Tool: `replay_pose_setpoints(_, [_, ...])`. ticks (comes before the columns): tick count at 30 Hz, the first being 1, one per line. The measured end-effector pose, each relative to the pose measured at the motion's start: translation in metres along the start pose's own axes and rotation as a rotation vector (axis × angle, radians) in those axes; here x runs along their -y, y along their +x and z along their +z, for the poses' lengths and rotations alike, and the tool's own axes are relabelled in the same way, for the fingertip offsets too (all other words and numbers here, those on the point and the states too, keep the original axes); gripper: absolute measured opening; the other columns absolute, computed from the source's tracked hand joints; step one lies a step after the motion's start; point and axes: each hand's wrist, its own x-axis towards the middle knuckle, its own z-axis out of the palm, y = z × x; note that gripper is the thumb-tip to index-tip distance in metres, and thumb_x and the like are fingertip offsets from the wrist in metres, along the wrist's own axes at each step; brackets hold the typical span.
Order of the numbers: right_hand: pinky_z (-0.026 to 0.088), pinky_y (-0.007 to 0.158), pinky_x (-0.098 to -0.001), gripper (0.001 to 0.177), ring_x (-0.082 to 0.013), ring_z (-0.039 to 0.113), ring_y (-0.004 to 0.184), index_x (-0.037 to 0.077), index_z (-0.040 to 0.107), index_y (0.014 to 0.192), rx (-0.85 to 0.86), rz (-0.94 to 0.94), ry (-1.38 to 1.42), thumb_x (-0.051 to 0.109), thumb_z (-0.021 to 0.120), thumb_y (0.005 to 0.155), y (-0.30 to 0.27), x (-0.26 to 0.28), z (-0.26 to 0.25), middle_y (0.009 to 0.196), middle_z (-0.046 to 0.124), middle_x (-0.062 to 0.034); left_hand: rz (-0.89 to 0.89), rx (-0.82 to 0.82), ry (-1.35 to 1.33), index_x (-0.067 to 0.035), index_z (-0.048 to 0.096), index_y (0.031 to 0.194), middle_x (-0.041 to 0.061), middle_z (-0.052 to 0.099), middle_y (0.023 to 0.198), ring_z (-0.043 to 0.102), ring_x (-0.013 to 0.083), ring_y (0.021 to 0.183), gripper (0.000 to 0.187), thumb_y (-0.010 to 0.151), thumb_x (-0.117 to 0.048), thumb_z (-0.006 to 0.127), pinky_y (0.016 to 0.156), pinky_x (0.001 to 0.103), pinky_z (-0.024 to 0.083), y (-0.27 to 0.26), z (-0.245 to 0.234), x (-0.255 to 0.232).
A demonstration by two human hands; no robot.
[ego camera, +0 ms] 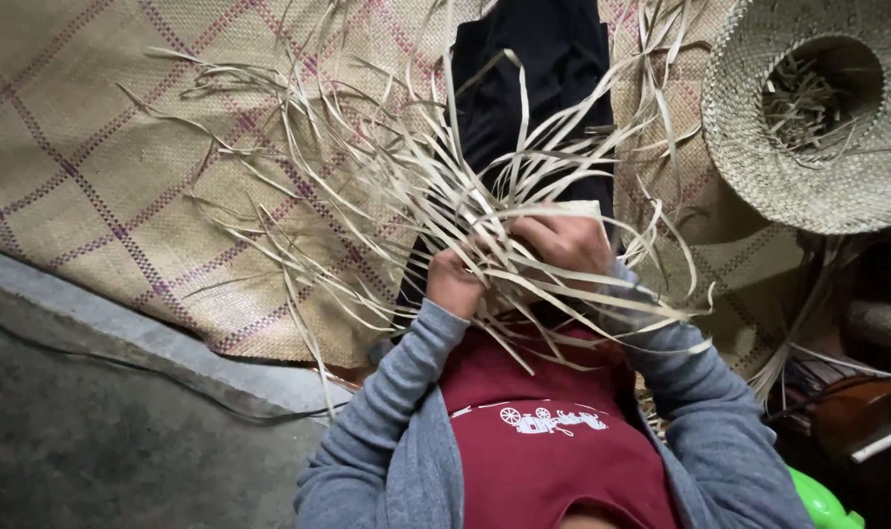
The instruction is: Weaving the brim of a hat using dried plant fibers while sitting on a mat.
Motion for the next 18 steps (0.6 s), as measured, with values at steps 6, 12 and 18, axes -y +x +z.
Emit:
replay_pose_setpoints(6, [0.051, 0.061, -0.0445, 0.021, -0.0333, 0.059, 0.069, 0.012, 0.067, 0.102, 0.074, 0.148, 0.2, 0.033, 0.067, 0.103, 0.049, 0.037, -0.038, 0.083, 0.054, -0.0068, -0.042, 0.001, -0.029, -0.015, 0.083, 0.092, 0.006, 0.08, 0.079, 0.078, 0.0246, 0.085, 0.018, 0.08, -0.026, 0.088, 0.082, 0.036, 0.062, 0.001, -0.012, -0.014])
replay_pose_setpoints(12, [0.054, 0.068, -0.0457, 0.009, -0.0367, 0.065, 0.08, 0.011, 0.067, 0.102, 0.235, 0.247, 0.245, 0.015, 0.072, 0.095, 0.026, 0.02, -0.028, 0.088, 0.058, -0.0102, -0.051, 0.038, -0.159, -0.01, 0.084, 0.099, 0.014, 0.08, 0.082, 0.078, 0.033, 0.086, 0.019, 0.081, -0.015, 0.087, 0.083, 0.038, 0.062, 0.005, -0.017, -0.038])
replay_pose_setpoints(18, [0.052, 0.085, -0.0425, 0.018, -0.0333, 0.064, 0.084, 0.009, 0.075, 0.106, 0.073, -0.004, 0.457, 0.024, 0.068, 0.101, 0.01, 0.007, -0.034, 0.095, 0.064, -0.0112, -0.099, 0.046, -0.168, -0.01, 0.084, 0.1, 0.013, 0.08, 0.083, 0.078, 0.0305, 0.087, 0.021, 0.079, -0.013, 0.086, 0.083, 0.039, 0.061, 0.015, -0.02, -0.013])
